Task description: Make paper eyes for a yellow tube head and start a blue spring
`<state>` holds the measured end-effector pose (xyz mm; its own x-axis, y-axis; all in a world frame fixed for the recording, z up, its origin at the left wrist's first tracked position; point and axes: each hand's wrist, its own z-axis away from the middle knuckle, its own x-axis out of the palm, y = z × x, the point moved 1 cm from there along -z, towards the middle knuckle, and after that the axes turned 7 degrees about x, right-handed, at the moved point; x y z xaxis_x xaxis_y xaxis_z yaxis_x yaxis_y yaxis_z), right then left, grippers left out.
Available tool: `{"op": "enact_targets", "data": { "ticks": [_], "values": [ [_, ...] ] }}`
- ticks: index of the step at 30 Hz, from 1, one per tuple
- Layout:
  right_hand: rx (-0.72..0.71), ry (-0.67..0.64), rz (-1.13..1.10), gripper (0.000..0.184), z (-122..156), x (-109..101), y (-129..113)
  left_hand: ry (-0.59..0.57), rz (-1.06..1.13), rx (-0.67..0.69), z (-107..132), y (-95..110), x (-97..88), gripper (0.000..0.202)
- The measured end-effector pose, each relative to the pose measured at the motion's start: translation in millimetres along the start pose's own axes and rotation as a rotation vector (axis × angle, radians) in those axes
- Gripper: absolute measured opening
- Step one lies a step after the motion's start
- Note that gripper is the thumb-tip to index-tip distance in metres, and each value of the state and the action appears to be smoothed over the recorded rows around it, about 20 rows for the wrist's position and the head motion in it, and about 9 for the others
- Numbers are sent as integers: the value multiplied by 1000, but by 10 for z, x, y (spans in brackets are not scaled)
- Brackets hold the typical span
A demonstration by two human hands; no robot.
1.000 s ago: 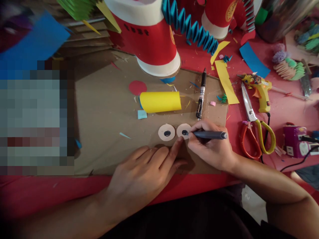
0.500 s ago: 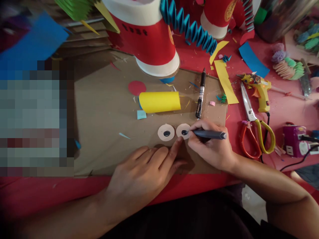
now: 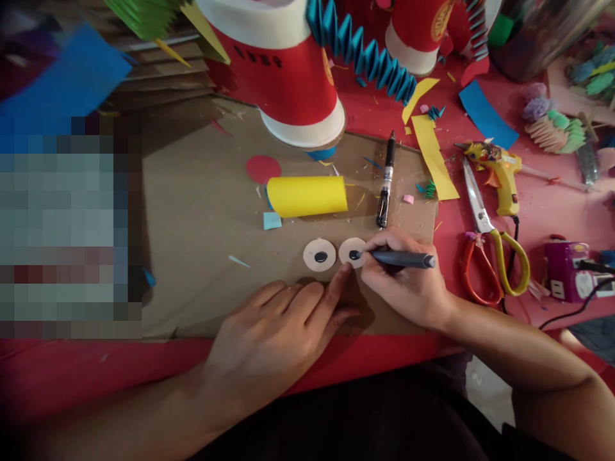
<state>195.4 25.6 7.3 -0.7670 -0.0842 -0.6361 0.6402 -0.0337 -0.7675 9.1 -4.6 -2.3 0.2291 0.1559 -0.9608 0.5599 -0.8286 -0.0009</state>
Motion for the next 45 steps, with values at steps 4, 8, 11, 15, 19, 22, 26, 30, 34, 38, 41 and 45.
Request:
{"op": "enact_targets", "data": {
  "ticks": [4, 8, 11, 15, 19, 22, 26, 30, 34, 38, 41, 45],
  "values": [
    [5, -6, -2, 6, 3, 0, 4, -2, -1, 3, 5, -1, -10, 35],
    [5, 4, 3, 6, 13, 2, 7, 0, -8, 6, -9, 8, -12, 34],
    [-10, 1, -4, 6, 15, 5, 7, -1, -9, 11, -17, 8, -1, 34],
    [-4, 2, -7, 8, 12, 8, 7, 1, -20, 5, -11, -1, 2, 33],
    [-6, 12, -9, 6, 13, 10, 10, -7, -17, 8, 2, 0, -7, 33],
    [-16, -1, -14, 5, 11, 9, 10, -5, -18, 6, 4, 8, -6, 33],
    [-1, -30, -23, 5, 5, 4, 7, -14, -18, 17, -4, 12, 5, 33],
    [8, -13, -30, 5, 6, 4, 5, -3, -19, 11, -9, 5, 3, 33],
    [-17, -26, -27, 4, 7, 11, 0, -1, -22, 13, -10, 3, -2, 34],
    [16, -25, -27, 5, 2, 6, 1, -10, -27, 15, -10, 2, -6, 33],
    [6, -31, -21, 5, 3, 6, 3, -16, -28, 11, -11, 0, -13, 31],
    [1, -23, -27, 6, 10, 15, 13, -14, -34, 13, -19, 6, -14, 32]
  ]
}}
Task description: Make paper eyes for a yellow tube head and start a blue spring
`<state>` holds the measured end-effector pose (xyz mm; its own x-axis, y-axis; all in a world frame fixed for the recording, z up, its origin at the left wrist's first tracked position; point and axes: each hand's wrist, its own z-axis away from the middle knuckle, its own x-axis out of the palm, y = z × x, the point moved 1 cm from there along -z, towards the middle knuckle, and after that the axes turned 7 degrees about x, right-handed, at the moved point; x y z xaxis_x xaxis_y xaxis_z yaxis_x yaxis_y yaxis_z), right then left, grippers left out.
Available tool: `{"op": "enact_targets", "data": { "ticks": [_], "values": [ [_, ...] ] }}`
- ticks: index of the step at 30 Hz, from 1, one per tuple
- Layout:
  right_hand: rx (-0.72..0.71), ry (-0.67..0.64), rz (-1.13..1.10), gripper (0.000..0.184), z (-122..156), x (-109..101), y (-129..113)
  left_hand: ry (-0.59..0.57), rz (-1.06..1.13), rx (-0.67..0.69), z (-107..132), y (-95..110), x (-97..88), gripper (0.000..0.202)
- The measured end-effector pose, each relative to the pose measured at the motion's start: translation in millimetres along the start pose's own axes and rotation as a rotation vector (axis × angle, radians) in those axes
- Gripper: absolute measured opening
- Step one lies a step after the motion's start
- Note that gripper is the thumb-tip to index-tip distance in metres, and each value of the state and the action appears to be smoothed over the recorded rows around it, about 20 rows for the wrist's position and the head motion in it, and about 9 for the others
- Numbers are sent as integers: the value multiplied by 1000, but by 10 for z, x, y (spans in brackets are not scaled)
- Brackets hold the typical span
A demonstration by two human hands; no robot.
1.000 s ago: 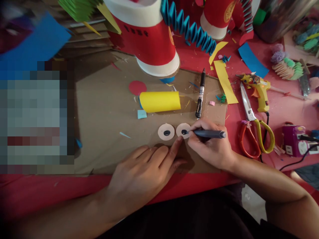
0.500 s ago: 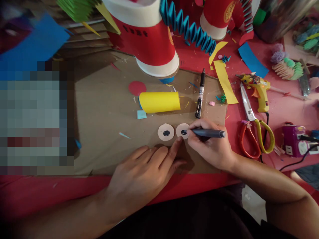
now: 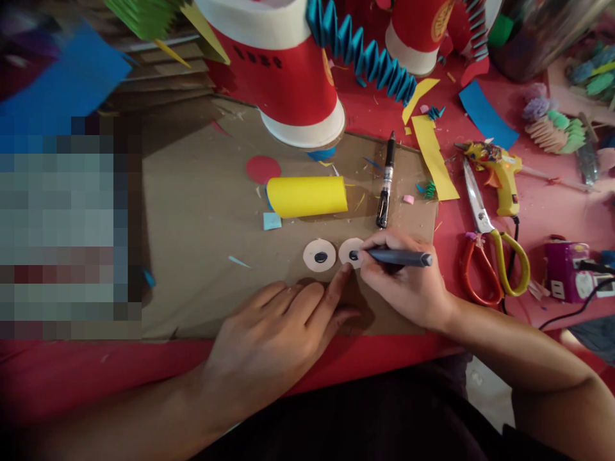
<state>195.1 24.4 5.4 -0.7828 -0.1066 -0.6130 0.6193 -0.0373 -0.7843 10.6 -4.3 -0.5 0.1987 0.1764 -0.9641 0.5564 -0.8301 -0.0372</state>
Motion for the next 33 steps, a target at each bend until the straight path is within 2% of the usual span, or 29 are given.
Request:
{"op": "enact_targets", "data": {
  "ticks": [11, 25, 33],
  "values": [
    [-32, -4, -4, 4, 0, 5, -1, 6, 15, 1, 1, 0, -3, 33],
    [48, 39, -86, 7, 1, -2, 19, 28, 18, -14, 9, 0, 7, 33],
    [-27, 17, -32, 6, 1, 17, 12, 33, 31, -4, 10, -5, 19, 36]
  ]
}}
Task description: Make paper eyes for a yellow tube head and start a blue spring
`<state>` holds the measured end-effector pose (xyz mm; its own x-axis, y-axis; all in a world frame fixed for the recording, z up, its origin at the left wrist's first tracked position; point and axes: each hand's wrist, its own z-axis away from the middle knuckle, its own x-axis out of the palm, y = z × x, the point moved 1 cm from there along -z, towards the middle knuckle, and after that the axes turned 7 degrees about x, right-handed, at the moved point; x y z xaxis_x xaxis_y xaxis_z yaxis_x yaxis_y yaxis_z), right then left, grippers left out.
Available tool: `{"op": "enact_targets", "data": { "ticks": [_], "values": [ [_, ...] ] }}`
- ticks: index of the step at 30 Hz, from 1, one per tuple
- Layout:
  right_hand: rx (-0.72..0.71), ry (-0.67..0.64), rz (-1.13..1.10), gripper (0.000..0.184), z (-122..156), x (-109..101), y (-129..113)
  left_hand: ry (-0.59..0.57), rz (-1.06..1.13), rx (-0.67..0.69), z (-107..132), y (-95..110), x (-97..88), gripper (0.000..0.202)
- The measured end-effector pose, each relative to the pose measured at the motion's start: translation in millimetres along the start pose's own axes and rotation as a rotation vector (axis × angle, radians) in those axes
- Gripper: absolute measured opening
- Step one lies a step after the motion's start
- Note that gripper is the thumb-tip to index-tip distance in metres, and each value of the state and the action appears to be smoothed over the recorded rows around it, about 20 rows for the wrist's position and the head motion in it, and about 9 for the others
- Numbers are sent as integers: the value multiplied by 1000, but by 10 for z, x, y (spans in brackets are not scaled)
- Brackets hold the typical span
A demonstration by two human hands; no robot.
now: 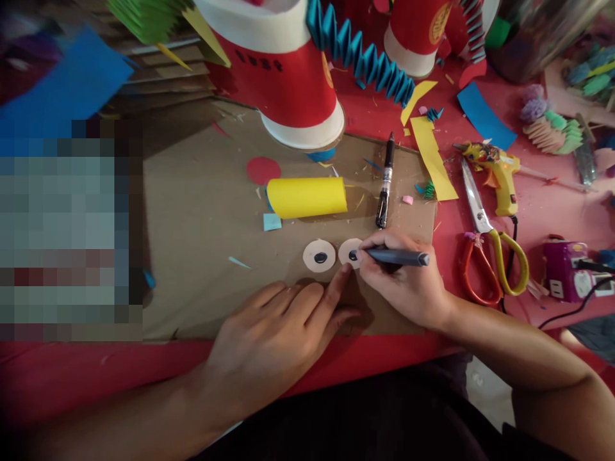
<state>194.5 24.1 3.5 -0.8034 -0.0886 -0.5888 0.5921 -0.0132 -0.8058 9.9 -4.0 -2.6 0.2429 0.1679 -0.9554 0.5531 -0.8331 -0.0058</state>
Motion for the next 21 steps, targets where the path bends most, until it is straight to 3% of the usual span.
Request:
{"op": "enact_targets", "data": {
  "ticks": [21],
  "values": [
    [68, 23, -3, 6, -8, -17, -18, -17, -13, -1, -3, -4, -16, 37]
  ]
}}
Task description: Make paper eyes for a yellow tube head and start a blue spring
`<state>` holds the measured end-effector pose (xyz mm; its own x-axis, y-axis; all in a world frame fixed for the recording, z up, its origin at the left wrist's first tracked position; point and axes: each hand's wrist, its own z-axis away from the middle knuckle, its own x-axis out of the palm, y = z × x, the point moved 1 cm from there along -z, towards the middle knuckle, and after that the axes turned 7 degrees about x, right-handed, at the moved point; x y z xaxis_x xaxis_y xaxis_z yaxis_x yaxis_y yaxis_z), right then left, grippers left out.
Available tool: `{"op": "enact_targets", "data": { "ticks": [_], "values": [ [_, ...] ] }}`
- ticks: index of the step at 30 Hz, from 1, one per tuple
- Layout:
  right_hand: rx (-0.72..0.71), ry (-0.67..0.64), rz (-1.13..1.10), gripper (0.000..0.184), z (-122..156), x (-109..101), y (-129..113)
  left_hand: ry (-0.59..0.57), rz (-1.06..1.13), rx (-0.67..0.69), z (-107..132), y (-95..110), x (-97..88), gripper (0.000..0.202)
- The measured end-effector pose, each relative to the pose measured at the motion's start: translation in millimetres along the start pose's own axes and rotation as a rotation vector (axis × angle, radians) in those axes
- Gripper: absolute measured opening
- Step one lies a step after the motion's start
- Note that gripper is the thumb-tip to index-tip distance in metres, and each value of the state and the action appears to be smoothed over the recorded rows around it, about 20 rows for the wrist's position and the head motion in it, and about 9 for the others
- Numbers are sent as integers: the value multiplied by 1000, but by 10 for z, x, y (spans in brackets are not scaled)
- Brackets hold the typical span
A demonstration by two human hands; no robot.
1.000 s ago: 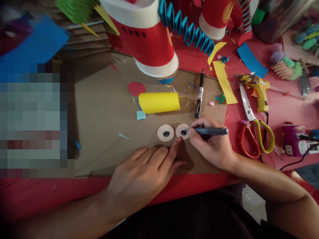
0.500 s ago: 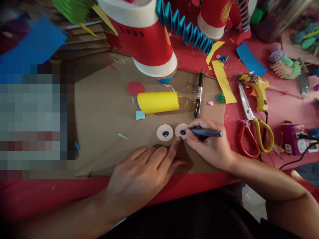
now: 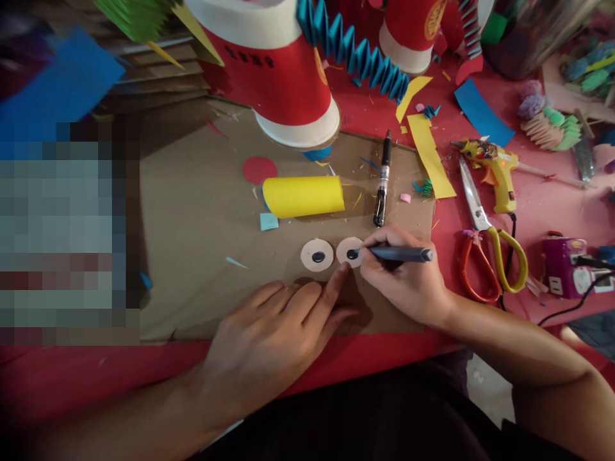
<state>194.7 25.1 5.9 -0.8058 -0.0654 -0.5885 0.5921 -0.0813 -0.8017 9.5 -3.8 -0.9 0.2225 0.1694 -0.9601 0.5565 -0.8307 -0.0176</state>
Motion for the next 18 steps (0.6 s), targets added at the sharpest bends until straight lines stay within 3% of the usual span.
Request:
{"op": "enact_targets", "data": {
  "ticks": [18],
  "values": [
    [11, -5, -28, 8, 1, -5, -18, 9, 6, -3, -6, 8, 15, 35]
  ]
}}
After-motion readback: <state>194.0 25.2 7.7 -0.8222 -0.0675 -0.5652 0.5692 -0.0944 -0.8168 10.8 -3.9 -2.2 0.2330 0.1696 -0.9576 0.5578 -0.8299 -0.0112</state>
